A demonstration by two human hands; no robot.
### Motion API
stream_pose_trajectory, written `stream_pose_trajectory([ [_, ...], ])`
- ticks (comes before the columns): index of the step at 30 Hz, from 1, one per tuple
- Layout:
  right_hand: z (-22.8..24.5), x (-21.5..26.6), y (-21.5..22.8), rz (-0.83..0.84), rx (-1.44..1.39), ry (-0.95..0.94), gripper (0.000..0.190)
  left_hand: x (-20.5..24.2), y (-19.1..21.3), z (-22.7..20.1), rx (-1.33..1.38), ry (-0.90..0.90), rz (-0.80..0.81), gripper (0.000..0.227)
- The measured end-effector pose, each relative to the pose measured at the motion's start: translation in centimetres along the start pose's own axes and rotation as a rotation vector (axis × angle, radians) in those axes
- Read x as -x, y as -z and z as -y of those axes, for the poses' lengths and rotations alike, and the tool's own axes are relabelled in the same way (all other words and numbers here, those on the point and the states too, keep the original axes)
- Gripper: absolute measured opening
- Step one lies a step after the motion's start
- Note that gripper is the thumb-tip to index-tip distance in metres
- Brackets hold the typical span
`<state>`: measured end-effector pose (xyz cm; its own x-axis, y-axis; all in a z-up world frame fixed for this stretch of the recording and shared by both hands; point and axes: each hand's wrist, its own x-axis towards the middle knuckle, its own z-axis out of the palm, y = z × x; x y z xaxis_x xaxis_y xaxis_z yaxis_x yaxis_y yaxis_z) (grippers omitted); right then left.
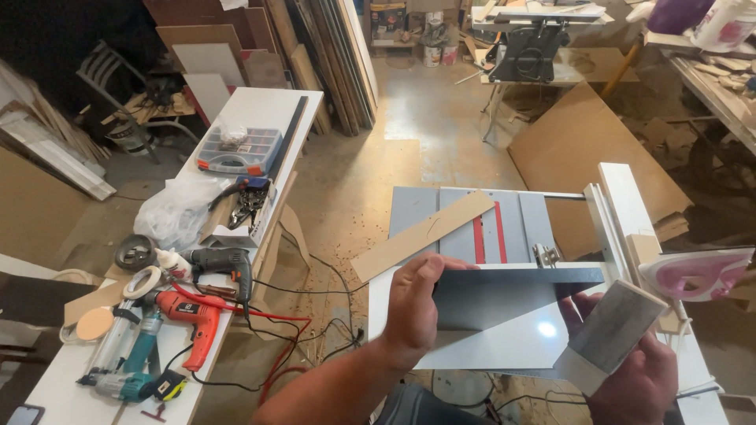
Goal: The person is finishing the edges of a dark laminate cabinet door using a small block to scrape the edges and then wiping the door with a cloth.
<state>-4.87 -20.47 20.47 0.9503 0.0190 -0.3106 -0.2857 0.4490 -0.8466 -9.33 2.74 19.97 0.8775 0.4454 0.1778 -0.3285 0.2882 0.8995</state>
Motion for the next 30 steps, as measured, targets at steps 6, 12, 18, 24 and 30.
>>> stream_pose_trajectory([
  [6, -1.5, -1.2, 1.9, 0.154, -0.075, 0.192, 0.035, -0.6, 0.3, 0.2, 0.179, -0.036, -0.009, 0.044],
  [12, -1.1, -0.2, 0.1, 0.080, 0.126, 0.265, 0.037, -0.8, 1.9, 2.3, -0.028, -0.399, 0.087, 0.026],
  [18, -3.7, -2.9, 2.5, 0.559, -0.320, 0.330, 0.046, -1.8, 2.2, 3.0, -0.115, -0.547, -0.047, 0.021],
  [24, -4.4, -4.0, 3.7, 0.593, -0.375, 0.243, 0.052, -3.6, 1.1, -1.4, -1.039, -1.030, 0.000, 0.026],
  [30, -1.3, -5.7, 4.6, 0.460, 0.267, 0.554, 0.047, -4.5, 0.7, -0.8, -0.982, -0.971, 0.049, 0.024],
])
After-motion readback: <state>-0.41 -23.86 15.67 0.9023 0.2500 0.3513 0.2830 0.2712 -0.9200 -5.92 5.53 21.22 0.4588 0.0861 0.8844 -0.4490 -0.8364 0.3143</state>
